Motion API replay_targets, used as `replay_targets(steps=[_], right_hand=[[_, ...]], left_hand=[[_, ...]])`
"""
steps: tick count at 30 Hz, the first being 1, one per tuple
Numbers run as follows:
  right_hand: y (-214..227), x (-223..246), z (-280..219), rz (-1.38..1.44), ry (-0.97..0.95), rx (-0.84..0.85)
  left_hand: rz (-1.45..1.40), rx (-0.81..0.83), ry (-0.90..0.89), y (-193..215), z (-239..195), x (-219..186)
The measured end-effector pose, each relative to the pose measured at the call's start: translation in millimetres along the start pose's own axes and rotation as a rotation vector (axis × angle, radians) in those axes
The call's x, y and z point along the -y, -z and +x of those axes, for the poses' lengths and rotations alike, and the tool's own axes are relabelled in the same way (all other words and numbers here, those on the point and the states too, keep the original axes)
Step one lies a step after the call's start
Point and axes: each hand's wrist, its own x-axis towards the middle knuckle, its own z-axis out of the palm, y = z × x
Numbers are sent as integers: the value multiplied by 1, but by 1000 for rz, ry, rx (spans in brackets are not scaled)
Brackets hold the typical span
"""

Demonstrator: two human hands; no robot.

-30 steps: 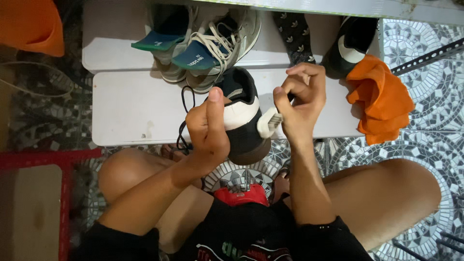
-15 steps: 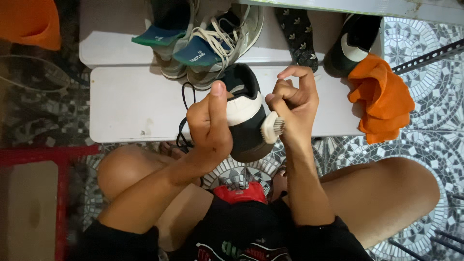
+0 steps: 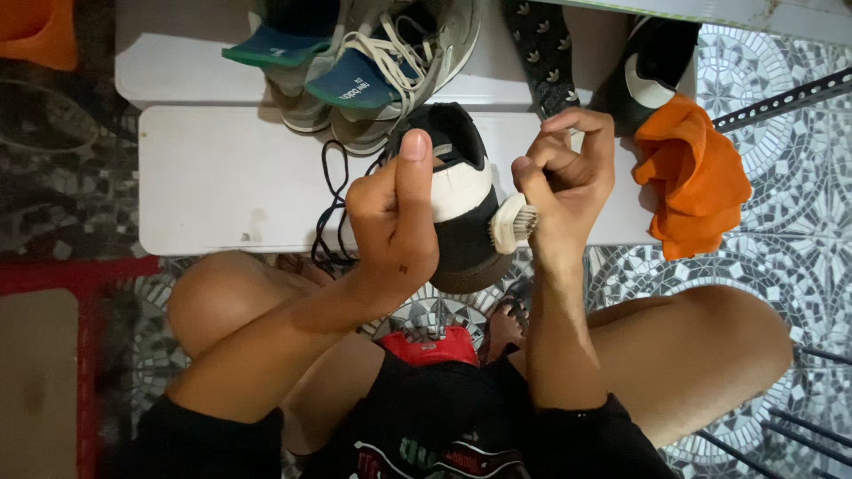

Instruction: The person scrubs a black and white sneaker with a brush, focusing on the upper and side panels. They hold the shoe in their left hand and scrub with their right hand, rotating the shoe to access different areas.

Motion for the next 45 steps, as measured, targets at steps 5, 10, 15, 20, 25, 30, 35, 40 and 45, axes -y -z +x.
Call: replay_targets(steps=[5, 10, 15, 20, 25, 30, 35, 40, 45], right_hand=[[6, -5, 2, -6, 14, -34], [12, -12, 1, -22, 31, -43], [14, -16, 1, -15, 18, -51], [6, -11, -3, 160, -247, -136], [-8, 20, 0, 269, -411, -103], [-13, 24, -2, 294, -457, -70], [-10, 21, -1, 295, -479, -74], [-12, 22, 0, 323, -469, -67], [-9, 13, -5, 329, -415, -49]], left_hand=[[-37, 11, 78, -6, 3, -10], [-11, 38, 80, -7, 5, -13], [24, 32, 63, -5, 5, -12], [-32, 101, 126, -1, 10, -15], [17, 190, 77, -4, 13, -29], [7, 247, 59, -3, 15, -38], [51, 234, 19, -2, 15, -32], [31, 273, 28, 0, 15, -32], [42, 300, 75, 1, 14, -32]])
